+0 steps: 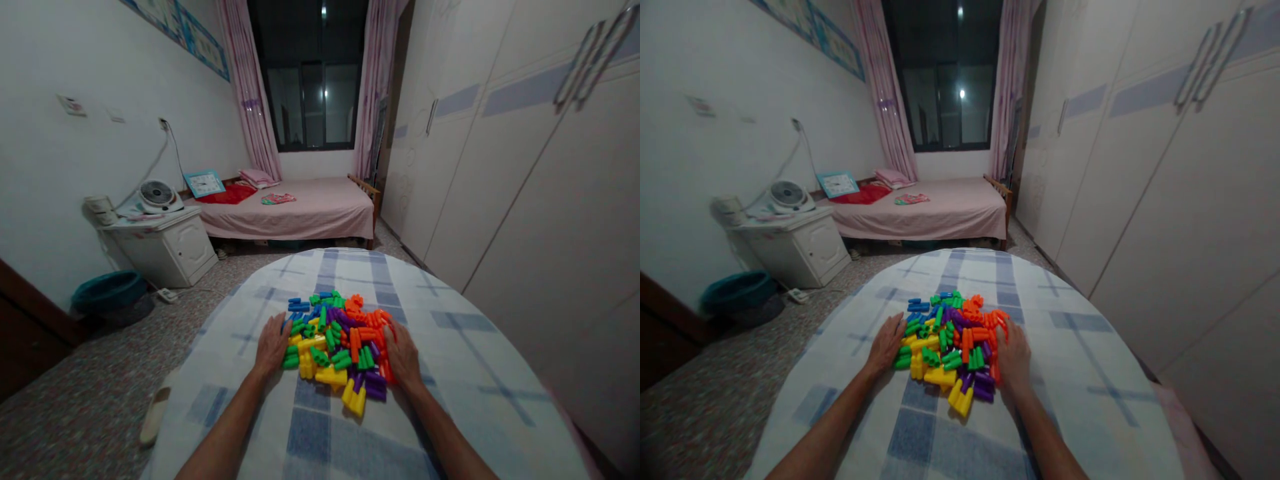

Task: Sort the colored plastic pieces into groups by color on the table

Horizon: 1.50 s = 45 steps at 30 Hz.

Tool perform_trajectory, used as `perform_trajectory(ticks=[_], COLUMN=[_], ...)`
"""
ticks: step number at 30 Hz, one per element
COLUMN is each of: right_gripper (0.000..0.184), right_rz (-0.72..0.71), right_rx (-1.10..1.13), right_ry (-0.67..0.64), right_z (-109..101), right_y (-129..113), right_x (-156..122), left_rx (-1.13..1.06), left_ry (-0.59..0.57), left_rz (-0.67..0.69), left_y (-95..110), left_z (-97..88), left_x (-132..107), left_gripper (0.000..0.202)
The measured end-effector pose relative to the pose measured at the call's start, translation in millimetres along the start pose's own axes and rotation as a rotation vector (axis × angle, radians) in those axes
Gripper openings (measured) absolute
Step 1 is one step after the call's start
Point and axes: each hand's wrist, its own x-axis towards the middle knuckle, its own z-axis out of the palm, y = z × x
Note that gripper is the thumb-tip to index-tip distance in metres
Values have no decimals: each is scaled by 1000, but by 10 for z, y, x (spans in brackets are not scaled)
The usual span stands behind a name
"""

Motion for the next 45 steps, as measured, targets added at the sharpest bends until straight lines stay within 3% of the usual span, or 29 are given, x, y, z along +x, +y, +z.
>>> perform_trajectory(ticks=[3, 7, 12, 16, 22, 28, 31, 34, 37, 39, 42, 45], right_gripper=[55, 57, 55, 54, 56, 53, 52, 54, 57, 59, 59, 59], right_rz=[12, 45, 36, 23, 26, -16, -44, -29, 14, 33, 33, 11], right_rx=[101, 164, 223, 241, 252, 321, 375, 399, 413, 415, 411, 405], right_ry=[1, 37, 22, 28, 19, 38, 67, 85, 90, 87, 83, 98], right_z=[113, 162, 120, 121, 150, 157, 156, 152, 144, 138, 140, 156], right_y=[-122, -192, -210, -216, -189, -122, -75, -63, -92, -114, -119, -96], right_x=[82, 77, 59, 71, 71, 72, 64, 52, 47, 49, 55, 56], left_rx=[-302, -707, -845, -848, -608, -545, -500, -308, -46, 88, 224, 280], left_ry=[-14, 24, -86, -183, -151, -285, -229, -109, -230, -270, -229, -173], left_rz=[-155, -333, -462, -326, -65, 75, 204, 361, 578, 648, 683, 718], left_y=[193, 445, 657, 956, 1381, 1758, 1906, 1911, 1769, 1640, 1461, 1337], left_z=[74, 2, -117, -55, 125, 30, -41, -74, -47, 4, 99, 180], left_x=[149, 288, 408, 470, 519, 492, 323, -11, -401, -591, -666, -533], left_gripper=[53, 54, 60, 53, 38, 35, 32, 35, 56, 62, 57, 49])
